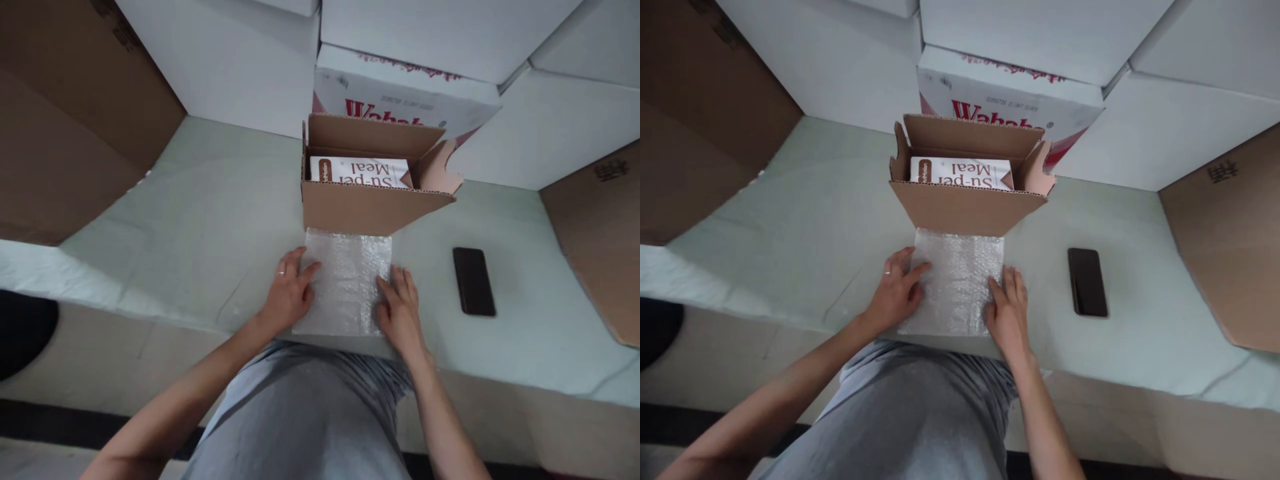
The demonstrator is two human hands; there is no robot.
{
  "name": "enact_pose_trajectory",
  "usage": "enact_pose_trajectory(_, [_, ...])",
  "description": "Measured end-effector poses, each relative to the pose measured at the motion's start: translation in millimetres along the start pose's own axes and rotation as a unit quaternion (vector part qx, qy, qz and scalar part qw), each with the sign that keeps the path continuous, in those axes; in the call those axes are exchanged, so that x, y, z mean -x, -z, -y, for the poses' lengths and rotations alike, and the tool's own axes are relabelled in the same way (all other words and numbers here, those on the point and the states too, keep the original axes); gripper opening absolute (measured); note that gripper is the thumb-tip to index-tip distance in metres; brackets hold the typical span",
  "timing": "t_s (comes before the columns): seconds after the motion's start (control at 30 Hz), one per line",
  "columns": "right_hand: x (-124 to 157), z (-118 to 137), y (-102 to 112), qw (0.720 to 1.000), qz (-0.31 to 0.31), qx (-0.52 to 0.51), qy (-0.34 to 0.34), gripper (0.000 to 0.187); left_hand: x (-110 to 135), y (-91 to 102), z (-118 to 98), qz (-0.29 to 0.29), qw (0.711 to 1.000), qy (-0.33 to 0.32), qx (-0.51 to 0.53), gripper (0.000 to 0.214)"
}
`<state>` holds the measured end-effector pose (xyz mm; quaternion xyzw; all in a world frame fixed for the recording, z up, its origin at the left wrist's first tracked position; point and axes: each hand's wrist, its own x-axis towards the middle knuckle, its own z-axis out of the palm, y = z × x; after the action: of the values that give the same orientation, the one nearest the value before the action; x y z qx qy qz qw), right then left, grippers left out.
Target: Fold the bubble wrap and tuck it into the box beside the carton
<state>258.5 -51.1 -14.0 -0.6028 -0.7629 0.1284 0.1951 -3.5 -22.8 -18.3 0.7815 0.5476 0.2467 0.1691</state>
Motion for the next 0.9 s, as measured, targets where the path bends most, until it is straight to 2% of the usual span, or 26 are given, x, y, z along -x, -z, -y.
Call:
enact_pose_trajectory(0.07, [-9, -3, -1, 1.0, -0.021, -0.021, -0.003, 0.035, -5, 2.3, 1, -0.021, 1.0, 0.011, -0.02, 0.04])
enact_pose_trajectory(0.13, [-24, -9, -3, 0.997, -0.057, -0.054, -0.014, 0.026, -13, 1.7, 3, -0.049, 0.998, 0.027, -0.017, 0.034])
enact_pose_trajectory(0.23, [-52, -20, -8, 0.99, -0.085, -0.111, -0.023, 0.031, -26, -4.3, 3, -0.071, 0.996, 0.049, -0.002, 0.035])
enact_pose_trajectory(0.37, [-81, -30, -15, 0.987, -0.075, -0.141, -0.016, 0.041, -43, -14.6, 7, -0.058, 0.997, 0.052, 0.018, 0.045])
enact_pose_trajectory(0.47, [-84, -28, -14, 0.989, -0.08, -0.125, -0.019, 0.045, -52, -16.6, 14, -0.058, 0.997, 0.039, 0.02, 0.051])
enact_pose_trajectory(0.6, [-67, -10, -10, 0.993, -0.093, -0.063, -0.022, 0.048, -48, -10.7, 10, -0.064, 0.998, 0.013, -0.011, 0.054])
enact_pose_trajectory(0.67, [-55, 6, -12, 0.998, -0.06, -0.037, 0.001, 0.049, -37, -9.0, 0, -0.035, 0.998, -0.023, -0.039, 0.055])
enact_pose_trajectory(0.77, [-40, 27, -21, 0.998, 0.025, -0.006, 0.05, 0.051, -20, -13.2, -12, 0.058, 0.99, -0.112, -0.069, 0.059])
enact_pose_trajectory(0.83, [-33, 32, -28, 0.995, 0.061, 0.025, 0.068, 0.054, -12, -17.9, -11, 0.104, 0.981, -0.137, -0.083, 0.067])
enact_pose_trajectory(0.9, [-27, 27, -29, 0.994, 0.07, 0.06, 0.066, 0.056, -9, -19.0, -3, 0.129, 0.978, -0.137, -0.093, 0.073])
